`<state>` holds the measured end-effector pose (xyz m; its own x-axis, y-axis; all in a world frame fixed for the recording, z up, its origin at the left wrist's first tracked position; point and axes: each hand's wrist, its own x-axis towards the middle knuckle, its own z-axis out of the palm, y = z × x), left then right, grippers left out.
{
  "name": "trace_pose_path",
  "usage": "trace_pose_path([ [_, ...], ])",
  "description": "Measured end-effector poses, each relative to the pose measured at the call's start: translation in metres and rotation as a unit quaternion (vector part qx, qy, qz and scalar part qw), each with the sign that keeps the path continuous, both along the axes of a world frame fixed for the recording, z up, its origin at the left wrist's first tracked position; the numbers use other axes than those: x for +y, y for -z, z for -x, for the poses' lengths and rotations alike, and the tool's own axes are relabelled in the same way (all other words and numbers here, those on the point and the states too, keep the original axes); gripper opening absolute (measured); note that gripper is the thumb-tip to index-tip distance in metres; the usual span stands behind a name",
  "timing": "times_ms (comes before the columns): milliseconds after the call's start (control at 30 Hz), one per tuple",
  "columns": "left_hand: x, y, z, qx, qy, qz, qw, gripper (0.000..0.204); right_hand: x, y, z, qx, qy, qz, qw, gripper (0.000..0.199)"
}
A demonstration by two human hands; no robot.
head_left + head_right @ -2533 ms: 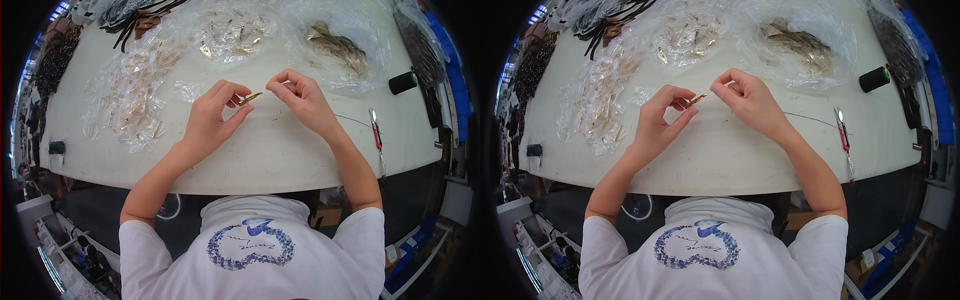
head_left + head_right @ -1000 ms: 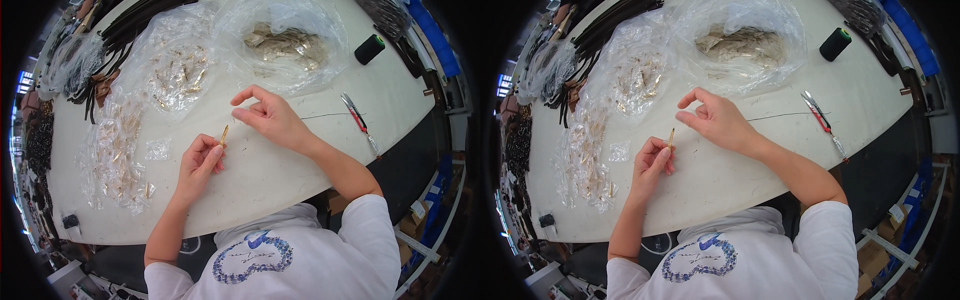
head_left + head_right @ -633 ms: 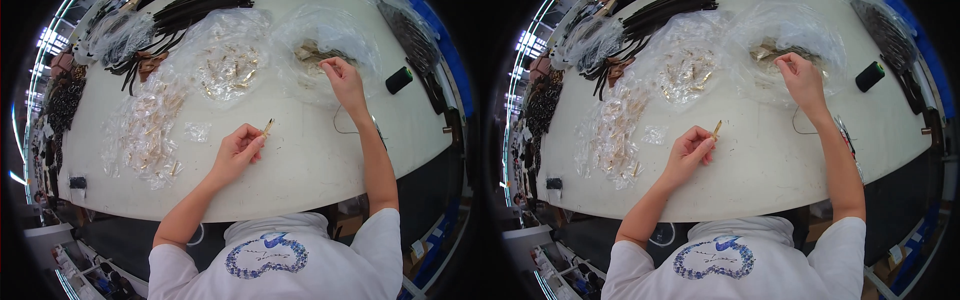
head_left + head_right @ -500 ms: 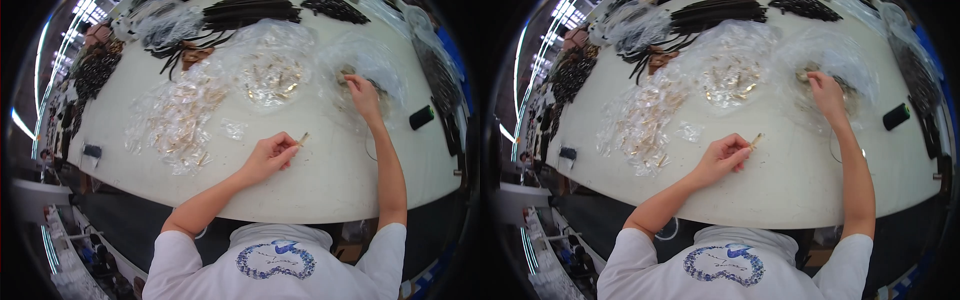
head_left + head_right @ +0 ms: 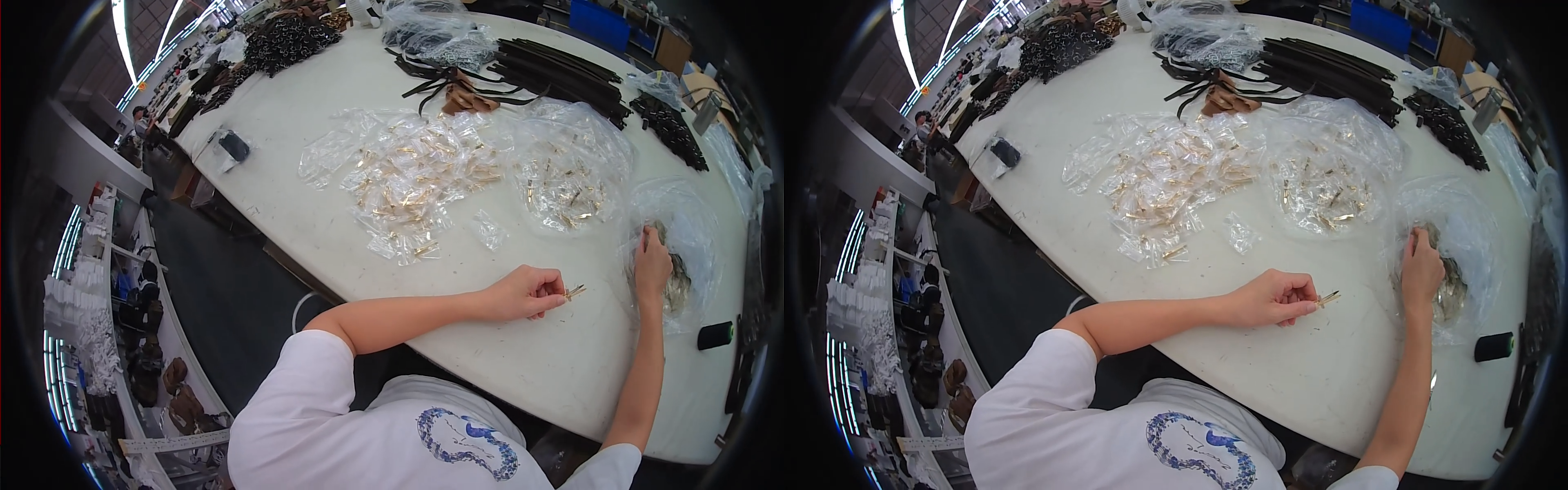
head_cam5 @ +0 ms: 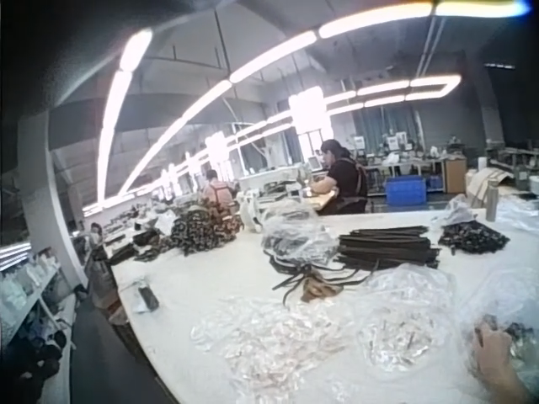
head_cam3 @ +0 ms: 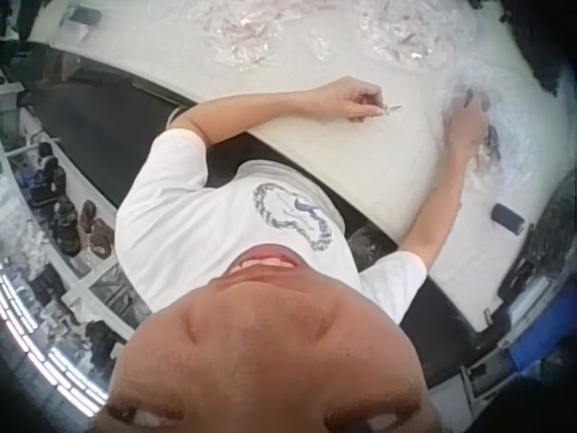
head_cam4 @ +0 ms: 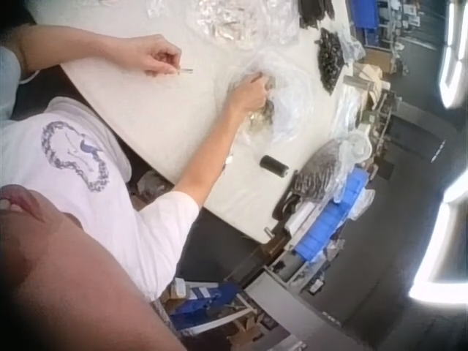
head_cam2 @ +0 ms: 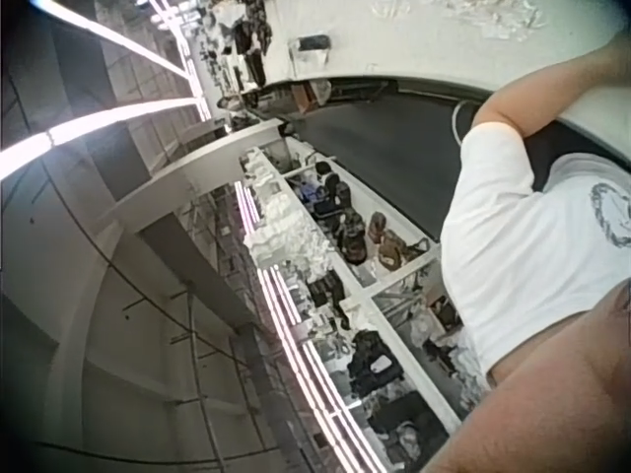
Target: Thread a fine cord through a small metal hardware accessory for leather goods assembly.
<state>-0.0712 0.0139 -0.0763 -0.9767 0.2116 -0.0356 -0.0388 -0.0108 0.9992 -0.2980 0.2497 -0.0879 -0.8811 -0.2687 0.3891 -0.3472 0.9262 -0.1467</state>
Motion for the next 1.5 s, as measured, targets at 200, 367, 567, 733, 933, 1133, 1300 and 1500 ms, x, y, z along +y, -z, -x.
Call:
trace_pose_path([
  [200,0.003,-0.003,-0.001,0.021,0.014,0.042,0.999,0.019,0.033,-0.024,-0.024,-0.042,-0.007,0.036,0.998,0.018],
  [367,0.002,0.000,0.005,-0.046,0.006,-0.040,0.998,0.019,0.056,-0.026,-0.021,-0.013,0.017,0.089,0.996,0.020],
  [567,-0.010,0.004,0.006,-0.044,-0.041,-0.006,0.998,0.016,0.047,-0.022,-0.027,0.012,0.041,0.179,0.983,0.026],
  [733,-0.009,0.000,0.010,-0.049,-0.040,0.004,0.998,0.016,0.054,-0.031,-0.044,0.017,0.089,0.230,0.969,0.025],
  [933,-0.001,-0.023,0.012,-0.023,-0.059,-0.016,0.998,0.016,0.002,-0.060,-0.116,-0.332,-0.146,0.588,0.723,0.025],
  [1133,0.018,-0.015,0.020,0.019,-0.034,-0.084,0.996,0.017,-0.028,-0.051,-0.158,-0.449,-0.171,0.573,0.664,0.025],
  [1300,0.010,-0.013,0.019,-0.052,-0.040,-0.103,0.993,0.016,-0.033,-0.041,-0.158,-0.457,-0.183,0.564,0.663,0.027],
  [1500,-0.005,-0.018,0.017,-0.170,-0.016,-0.200,0.965,0.017,-0.026,-0.049,-0.157,-0.493,-0.159,0.563,0.645,0.025],
])
